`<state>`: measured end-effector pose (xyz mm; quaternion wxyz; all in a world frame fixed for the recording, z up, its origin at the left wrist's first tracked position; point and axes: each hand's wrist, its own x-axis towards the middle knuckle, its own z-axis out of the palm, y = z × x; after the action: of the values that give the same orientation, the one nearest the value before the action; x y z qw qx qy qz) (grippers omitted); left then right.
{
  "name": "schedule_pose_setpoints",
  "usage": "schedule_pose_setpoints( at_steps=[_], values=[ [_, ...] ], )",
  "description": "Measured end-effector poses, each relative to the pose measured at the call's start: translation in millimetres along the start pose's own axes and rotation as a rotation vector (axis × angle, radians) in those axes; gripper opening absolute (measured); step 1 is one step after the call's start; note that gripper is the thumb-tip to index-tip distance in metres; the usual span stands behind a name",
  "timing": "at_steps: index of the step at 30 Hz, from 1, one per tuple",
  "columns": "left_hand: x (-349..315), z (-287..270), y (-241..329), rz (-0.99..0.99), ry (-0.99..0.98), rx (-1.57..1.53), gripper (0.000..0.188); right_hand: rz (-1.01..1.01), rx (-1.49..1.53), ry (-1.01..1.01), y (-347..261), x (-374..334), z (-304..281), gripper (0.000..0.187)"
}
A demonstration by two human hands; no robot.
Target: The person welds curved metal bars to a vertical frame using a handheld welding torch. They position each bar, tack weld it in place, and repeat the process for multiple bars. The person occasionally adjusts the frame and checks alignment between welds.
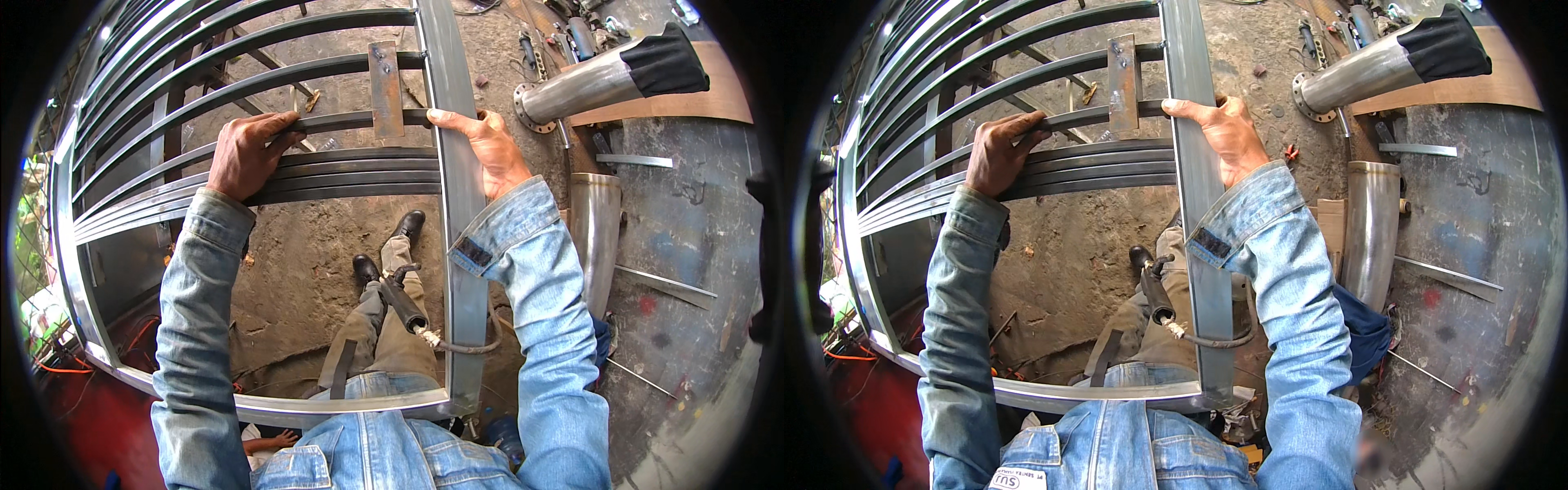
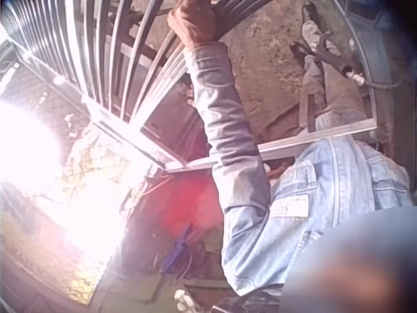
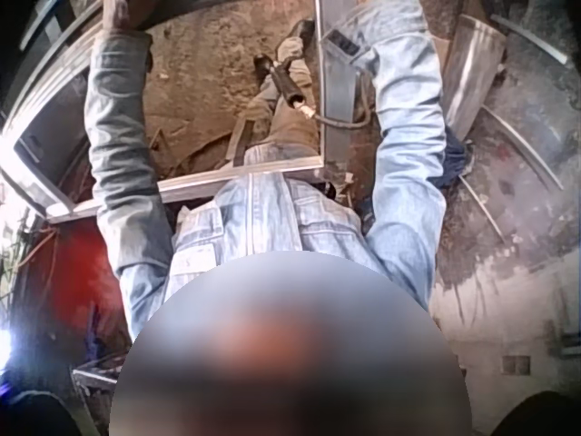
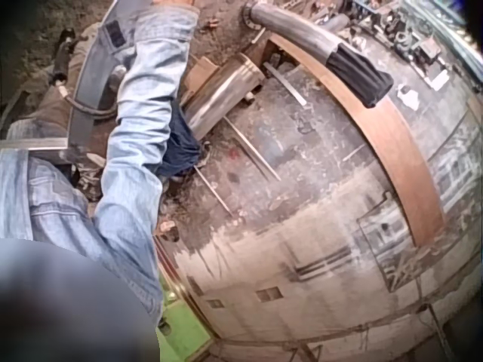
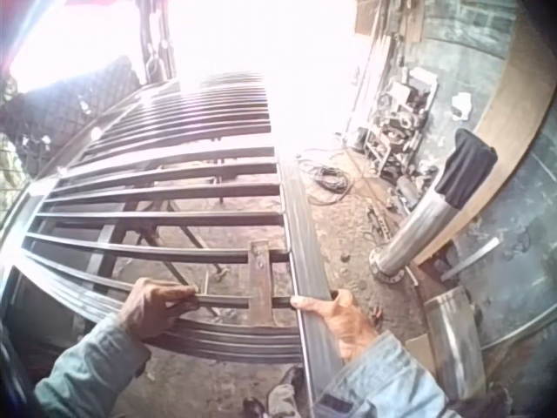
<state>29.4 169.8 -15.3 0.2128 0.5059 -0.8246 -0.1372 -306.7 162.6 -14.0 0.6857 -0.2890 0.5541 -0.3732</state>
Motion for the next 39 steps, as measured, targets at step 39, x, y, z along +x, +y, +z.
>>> schedule_pose_setpoints(
  at_steps=[39],
  values=[
    [-1, 5, -6, 0.033, 0.075, 0.029, 0.025, -0.194, -1.262, -0.09, 37, -254, 48, 0.043]
  ],
)
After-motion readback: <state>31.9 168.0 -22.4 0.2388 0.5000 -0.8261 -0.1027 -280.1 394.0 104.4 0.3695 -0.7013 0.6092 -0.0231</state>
